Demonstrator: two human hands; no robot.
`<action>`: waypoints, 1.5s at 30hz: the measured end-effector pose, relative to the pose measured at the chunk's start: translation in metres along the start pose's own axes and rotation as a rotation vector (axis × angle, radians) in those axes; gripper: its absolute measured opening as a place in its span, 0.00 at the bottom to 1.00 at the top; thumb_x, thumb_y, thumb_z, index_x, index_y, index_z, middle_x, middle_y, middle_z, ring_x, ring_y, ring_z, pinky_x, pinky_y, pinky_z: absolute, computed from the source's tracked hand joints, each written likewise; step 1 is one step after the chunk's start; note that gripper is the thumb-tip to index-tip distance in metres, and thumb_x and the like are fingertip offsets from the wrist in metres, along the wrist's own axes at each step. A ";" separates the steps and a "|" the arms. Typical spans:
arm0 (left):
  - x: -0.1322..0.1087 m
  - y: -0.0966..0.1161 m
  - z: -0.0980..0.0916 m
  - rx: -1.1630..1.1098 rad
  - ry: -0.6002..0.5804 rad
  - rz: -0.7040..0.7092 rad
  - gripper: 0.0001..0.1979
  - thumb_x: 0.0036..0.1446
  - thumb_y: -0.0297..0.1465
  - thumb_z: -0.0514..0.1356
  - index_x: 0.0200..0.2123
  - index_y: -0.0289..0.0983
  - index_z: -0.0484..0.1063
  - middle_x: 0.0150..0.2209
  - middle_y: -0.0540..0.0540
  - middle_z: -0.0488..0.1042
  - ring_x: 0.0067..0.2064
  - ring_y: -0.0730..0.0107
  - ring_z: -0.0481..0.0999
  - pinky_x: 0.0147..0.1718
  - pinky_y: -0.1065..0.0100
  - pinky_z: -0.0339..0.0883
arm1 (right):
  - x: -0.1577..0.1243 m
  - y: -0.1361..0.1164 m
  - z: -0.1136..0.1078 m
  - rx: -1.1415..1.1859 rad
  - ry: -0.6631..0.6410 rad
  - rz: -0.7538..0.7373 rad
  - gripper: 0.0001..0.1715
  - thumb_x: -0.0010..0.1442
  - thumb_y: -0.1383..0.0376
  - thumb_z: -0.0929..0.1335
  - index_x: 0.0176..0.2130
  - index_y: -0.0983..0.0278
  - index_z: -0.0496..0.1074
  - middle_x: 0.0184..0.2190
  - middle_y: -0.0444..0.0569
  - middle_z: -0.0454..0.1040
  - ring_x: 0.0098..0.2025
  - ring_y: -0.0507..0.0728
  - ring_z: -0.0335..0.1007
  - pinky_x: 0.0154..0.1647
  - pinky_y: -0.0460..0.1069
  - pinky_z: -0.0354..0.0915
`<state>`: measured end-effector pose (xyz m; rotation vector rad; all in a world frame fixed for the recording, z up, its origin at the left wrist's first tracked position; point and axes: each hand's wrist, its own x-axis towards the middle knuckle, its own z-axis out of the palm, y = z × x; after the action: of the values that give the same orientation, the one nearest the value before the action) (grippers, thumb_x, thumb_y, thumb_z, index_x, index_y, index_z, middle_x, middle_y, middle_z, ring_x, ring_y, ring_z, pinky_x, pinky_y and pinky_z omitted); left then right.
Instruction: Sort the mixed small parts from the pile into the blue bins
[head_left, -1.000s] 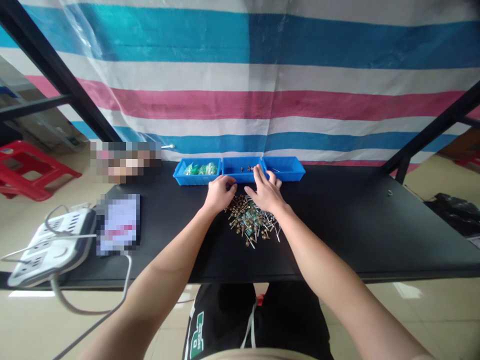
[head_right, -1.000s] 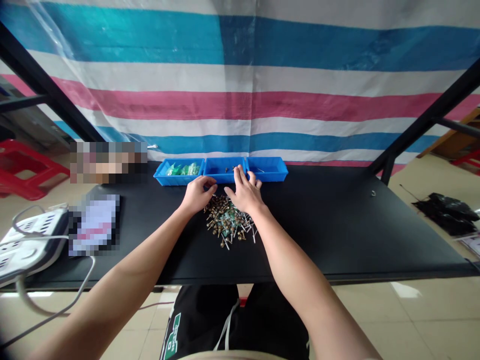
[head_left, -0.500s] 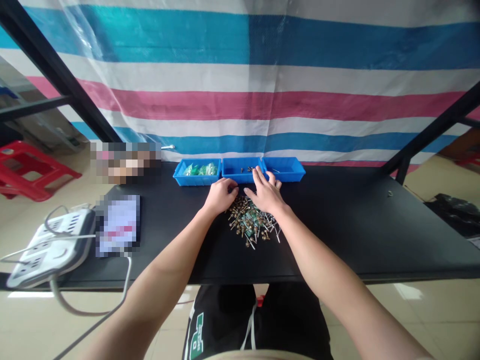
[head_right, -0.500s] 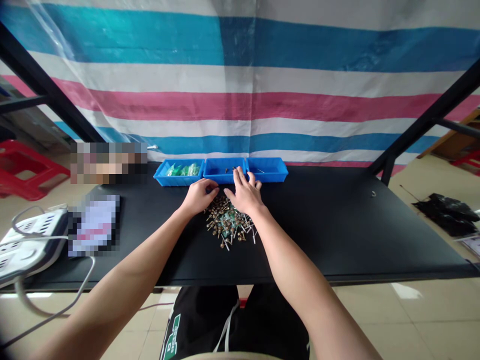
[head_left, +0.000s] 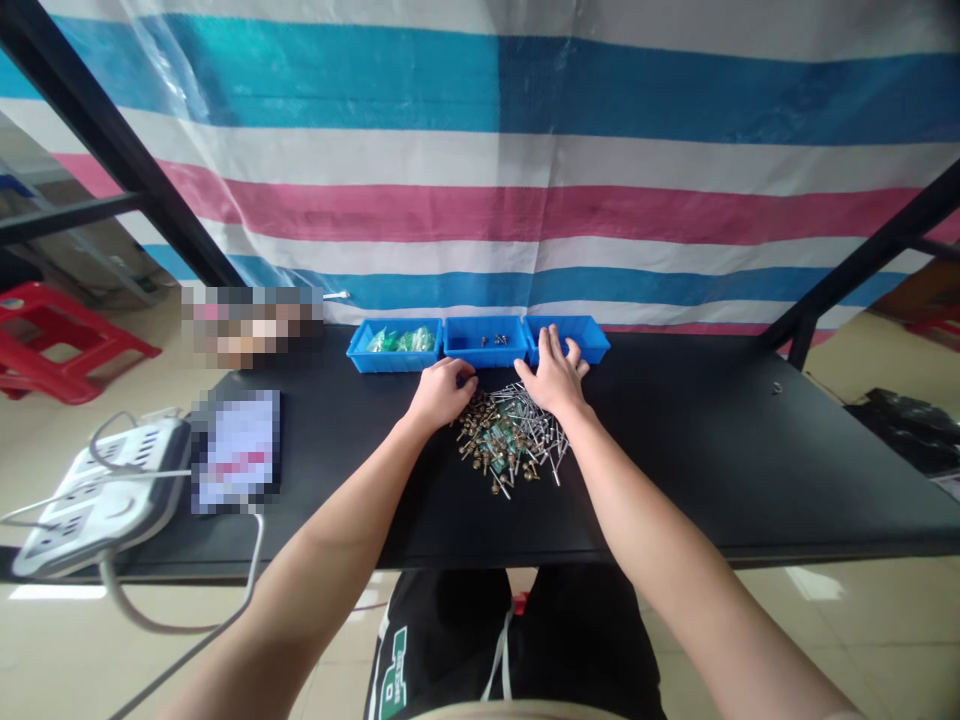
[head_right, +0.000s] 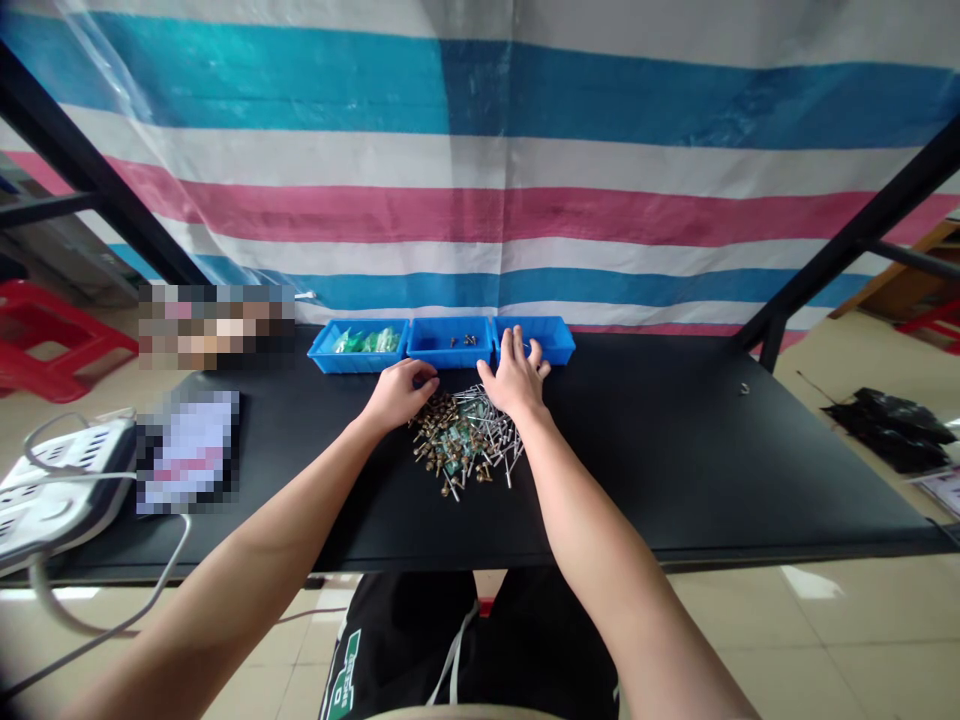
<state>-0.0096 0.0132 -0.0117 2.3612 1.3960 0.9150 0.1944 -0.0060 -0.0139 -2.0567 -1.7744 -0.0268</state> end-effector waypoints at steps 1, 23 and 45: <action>0.000 0.000 -0.001 0.014 -0.012 0.001 0.10 0.54 0.33 0.57 0.35 0.36 0.75 0.34 0.44 0.76 0.36 0.63 0.75 0.39 0.63 0.68 | 0.000 -0.001 0.000 0.001 -0.007 0.001 0.42 0.62 0.48 0.56 0.67 0.65 0.45 0.69 0.54 0.41 0.65 0.74 0.39 0.56 0.71 0.52; -0.001 0.001 -0.004 0.198 -0.242 0.043 0.12 0.56 0.34 0.54 0.34 0.37 0.76 0.34 0.43 0.77 0.37 0.62 0.75 0.38 0.65 0.68 | -0.004 -0.005 -0.005 -0.008 -0.022 0.024 0.40 0.61 0.47 0.57 0.64 0.66 0.53 0.68 0.57 0.45 0.64 0.72 0.41 0.56 0.68 0.51; 0.001 0.004 -0.003 -0.171 -0.022 0.043 0.14 0.61 0.37 0.52 0.36 0.35 0.74 0.36 0.43 0.74 0.38 0.65 0.73 0.40 0.65 0.66 | -0.018 -0.021 -0.006 0.212 0.176 -0.389 0.25 0.61 0.58 0.62 0.54 0.65 0.69 0.55 0.54 0.68 0.57 0.64 0.55 0.58 0.59 0.55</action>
<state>-0.0085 0.0117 -0.0067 2.2749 1.2113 0.9750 0.1729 -0.0231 -0.0077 -1.4938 -1.9438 -0.1240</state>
